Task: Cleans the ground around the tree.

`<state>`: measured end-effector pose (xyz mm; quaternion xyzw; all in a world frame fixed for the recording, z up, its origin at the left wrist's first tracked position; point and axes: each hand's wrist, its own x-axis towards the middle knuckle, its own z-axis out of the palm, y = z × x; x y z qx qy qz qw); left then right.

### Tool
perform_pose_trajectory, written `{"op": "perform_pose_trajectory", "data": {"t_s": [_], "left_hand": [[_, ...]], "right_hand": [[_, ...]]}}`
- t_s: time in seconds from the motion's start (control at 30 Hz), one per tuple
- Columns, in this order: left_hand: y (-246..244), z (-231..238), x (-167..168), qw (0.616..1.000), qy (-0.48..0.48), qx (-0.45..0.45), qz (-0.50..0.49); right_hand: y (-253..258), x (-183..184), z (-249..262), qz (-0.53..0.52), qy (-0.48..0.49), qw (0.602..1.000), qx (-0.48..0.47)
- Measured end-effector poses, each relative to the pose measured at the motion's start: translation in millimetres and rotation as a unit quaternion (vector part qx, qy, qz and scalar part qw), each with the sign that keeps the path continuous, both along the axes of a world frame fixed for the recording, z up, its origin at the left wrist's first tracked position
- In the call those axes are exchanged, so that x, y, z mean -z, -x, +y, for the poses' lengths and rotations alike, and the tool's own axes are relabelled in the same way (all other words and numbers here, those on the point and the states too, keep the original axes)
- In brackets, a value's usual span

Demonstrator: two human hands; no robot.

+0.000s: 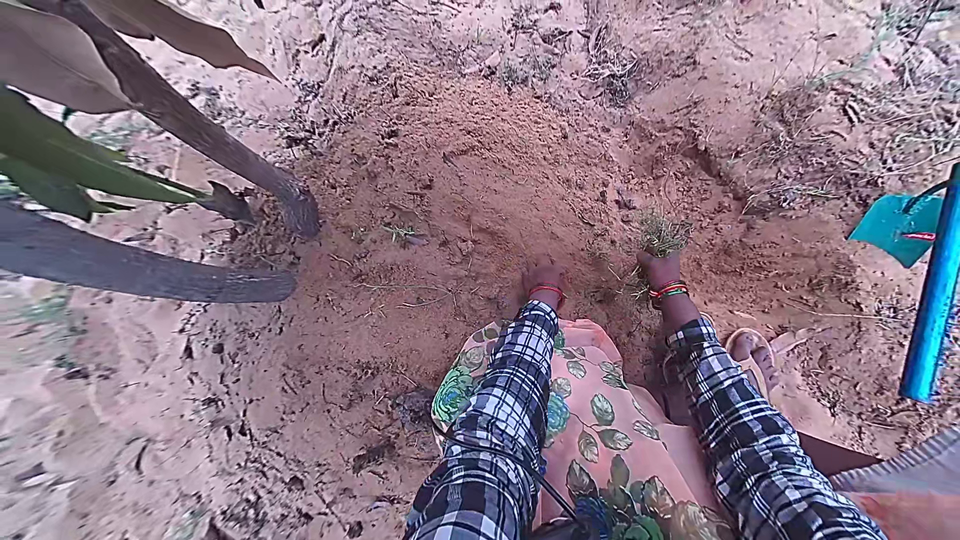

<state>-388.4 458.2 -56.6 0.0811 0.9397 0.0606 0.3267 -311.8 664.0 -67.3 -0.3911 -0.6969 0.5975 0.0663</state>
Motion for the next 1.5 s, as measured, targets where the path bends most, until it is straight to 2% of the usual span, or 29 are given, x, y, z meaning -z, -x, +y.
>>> {"op": "perform_pose_trajectory", "data": {"t_s": [0.1,0.2,0.33,0.43,0.57,0.67,0.83,1.0,1.1,1.27,1.5], "left_hand": [[3.8,1.7,-11.2,0.999,0.009,-0.048,-0.023],[3.8,0.9,-19.8,0.995,-0.001,-0.087,-0.039],[11.4,-2.7,-13.9,0.996,-0.019,-0.075,-0.040],[19.3,-3.0,-22.9,0.991,-0.071,-0.109,-0.041],[26.1,-0.5,-50.6,0.987,-0.121,-0.098,-0.032],[28.8,-4.3,-58.1,0.985,-0.134,-0.101,-0.035],[26.6,9.2,-97.5,0.959,-0.261,-0.113,0.024],[29.0,-0.5,-88.9,0.941,-0.269,-0.188,0.081],[34.1,-5.3,-86.3,0.939,-0.273,-0.199,0.071],[31.6,-2.3,-87.8,0.938,-0.288,-0.185,0.061],[31.8,0.0,-89.5,0.941,-0.290,-0.168,0.045]], "right_hand": [[-3.4,-3.2,4.7,0.027,0.010,0.999,0.018],[-8.3,3.0,4.1,-0.036,-0.001,0.999,-0.002],[-14.4,-1.2,-2.8,-0.108,-0.038,0.993,-0.029],[-15.3,5.5,-1.6,-0.095,-0.050,0.994,-0.029],[-14.8,3.2,1.0,-0.095,-0.068,0.993,-0.023],[-9.0,11.3,-1.0,-0.099,-0.115,0.986,-0.065],[38.0,9.1,-20.9,-0.187,-0.235,0.930,-0.213],[68.2,44.4,-38.8,-0.260,-0.272,0.869,-0.322],[72.0,54.9,-31.1,-0.267,-0.263,0.859,-0.348],[56.2,46.5,-21.7,-0.285,-0.138,0.896,-0.313],[47.7,49.9,-36.1,-0.289,-0.157,0.886,-0.328]]}}
